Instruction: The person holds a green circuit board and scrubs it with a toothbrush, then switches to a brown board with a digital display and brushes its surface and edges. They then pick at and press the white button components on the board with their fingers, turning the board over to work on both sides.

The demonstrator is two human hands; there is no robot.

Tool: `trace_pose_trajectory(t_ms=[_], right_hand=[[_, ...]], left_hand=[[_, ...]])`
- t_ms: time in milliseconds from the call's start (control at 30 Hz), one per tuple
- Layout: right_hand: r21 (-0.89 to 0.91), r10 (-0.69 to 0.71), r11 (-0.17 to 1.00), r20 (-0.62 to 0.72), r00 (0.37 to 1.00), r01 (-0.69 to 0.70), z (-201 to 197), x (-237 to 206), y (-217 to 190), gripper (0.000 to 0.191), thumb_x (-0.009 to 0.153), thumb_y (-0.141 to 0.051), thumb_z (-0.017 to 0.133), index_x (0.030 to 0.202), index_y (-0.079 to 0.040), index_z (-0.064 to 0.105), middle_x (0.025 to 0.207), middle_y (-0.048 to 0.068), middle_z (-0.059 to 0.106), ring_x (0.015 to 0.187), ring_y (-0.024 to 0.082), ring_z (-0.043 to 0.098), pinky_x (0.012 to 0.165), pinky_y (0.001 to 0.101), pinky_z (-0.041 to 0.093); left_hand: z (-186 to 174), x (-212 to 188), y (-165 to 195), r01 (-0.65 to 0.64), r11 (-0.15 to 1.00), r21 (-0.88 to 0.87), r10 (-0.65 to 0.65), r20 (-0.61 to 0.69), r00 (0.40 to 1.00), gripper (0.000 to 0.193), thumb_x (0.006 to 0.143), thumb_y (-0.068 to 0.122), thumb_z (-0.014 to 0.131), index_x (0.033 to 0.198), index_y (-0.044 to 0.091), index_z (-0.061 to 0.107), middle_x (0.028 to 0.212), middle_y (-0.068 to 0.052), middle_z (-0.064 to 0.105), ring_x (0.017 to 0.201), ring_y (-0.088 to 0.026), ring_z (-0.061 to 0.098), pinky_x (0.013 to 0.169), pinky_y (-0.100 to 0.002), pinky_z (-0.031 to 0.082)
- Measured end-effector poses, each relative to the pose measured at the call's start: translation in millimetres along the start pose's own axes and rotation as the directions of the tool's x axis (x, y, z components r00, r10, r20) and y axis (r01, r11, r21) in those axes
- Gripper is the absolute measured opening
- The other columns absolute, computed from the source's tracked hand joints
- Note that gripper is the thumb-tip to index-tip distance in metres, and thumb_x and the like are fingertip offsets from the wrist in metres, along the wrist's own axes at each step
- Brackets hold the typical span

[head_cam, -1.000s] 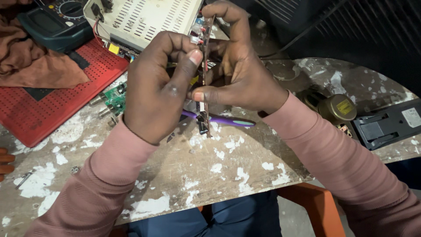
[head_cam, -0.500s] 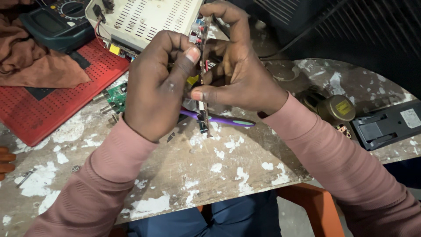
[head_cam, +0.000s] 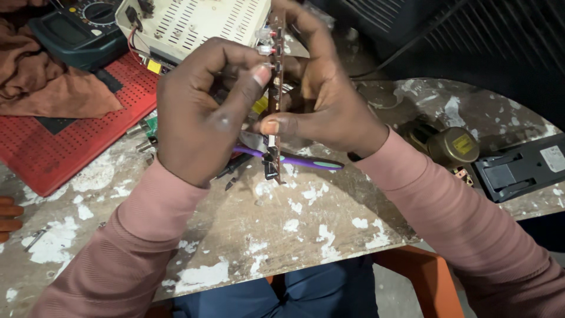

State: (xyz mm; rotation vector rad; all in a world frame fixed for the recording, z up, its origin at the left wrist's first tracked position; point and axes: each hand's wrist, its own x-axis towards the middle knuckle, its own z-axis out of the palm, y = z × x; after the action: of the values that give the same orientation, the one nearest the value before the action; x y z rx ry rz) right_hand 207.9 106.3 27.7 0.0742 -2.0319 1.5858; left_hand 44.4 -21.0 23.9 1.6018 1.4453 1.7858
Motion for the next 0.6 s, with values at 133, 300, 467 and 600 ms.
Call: trace_pose_trajectory(t_ms=[133,300,467,600], right_hand=[[0.042,0.083,0.996,-0.009,0.996,-0.083,1.5,-3.0,2.9,0.105,0.093,-0.008,0.092,0.165,-0.011,0.015,0.144,0.006,0.048,0.130,0.015,0.049,0.107,0.0293,0.050],[0.110,0.154,0.983,-0.034,0.987,-0.150,3.5,-4.4,4.8,0.089,0.098,-0.025,0.082,0.159,-0.005,0.021,0.139,0.006,0.057,0.116,0.011,0.063,0.098,0.0270,0.059],[0.230,0.226,0.954,-0.130,0.965,-0.193,1.9,-5.5,7.9,0.051,0.111,-0.023,0.068,0.148,0.003,0.046,0.110,0.005,0.062,0.086,0.006,0.062,0.076,0.0229,0.054],[0.275,0.233,0.941,-0.105,0.967,-0.197,1.0,-6.7,6.2,0.047,0.110,-0.022,0.069,0.147,0.000,0.051,0.115,0.003,0.065,0.088,0.004,0.063,0.079,0.0232,0.053]], left_hand=[[-0.1,0.2,0.4,-0.116,0.987,0.114,0.119,-0.021,0.993,0.014,0.114,0.009,0.068,0.105,0.001,0.062,0.088,0.000,0.060,0.078,-0.004,0.053,0.071,-0.021,0.046],[-0.6,1.3,1.6,-0.125,0.986,0.112,0.128,-0.027,0.991,0.015,0.113,0.009,0.066,0.102,0.000,0.059,0.089,-0.001,0.056,0.077,-0.006,0.050,0.073,-0.024,0.045],[0.6,0.9,-0.5,-0.086,0.995,0.045,0.086,-0.007,0.996,0.014,0.112,0.011,0.068,0.105,0.002,0.062,0.089,-0.002,0.058,0.073,-0.005,0.051,0.069,-0.025,0.046],[-2.1,0.2,-3.8,-0.162,0.968,0.192,0.171,-0.032,0.985,0.018,0.116,0.012,0.066,0.101,0.002,0.064,0.088,-0.002,0.063,0.073,-0.009,0.058,0.067,-0.024,0.047]])
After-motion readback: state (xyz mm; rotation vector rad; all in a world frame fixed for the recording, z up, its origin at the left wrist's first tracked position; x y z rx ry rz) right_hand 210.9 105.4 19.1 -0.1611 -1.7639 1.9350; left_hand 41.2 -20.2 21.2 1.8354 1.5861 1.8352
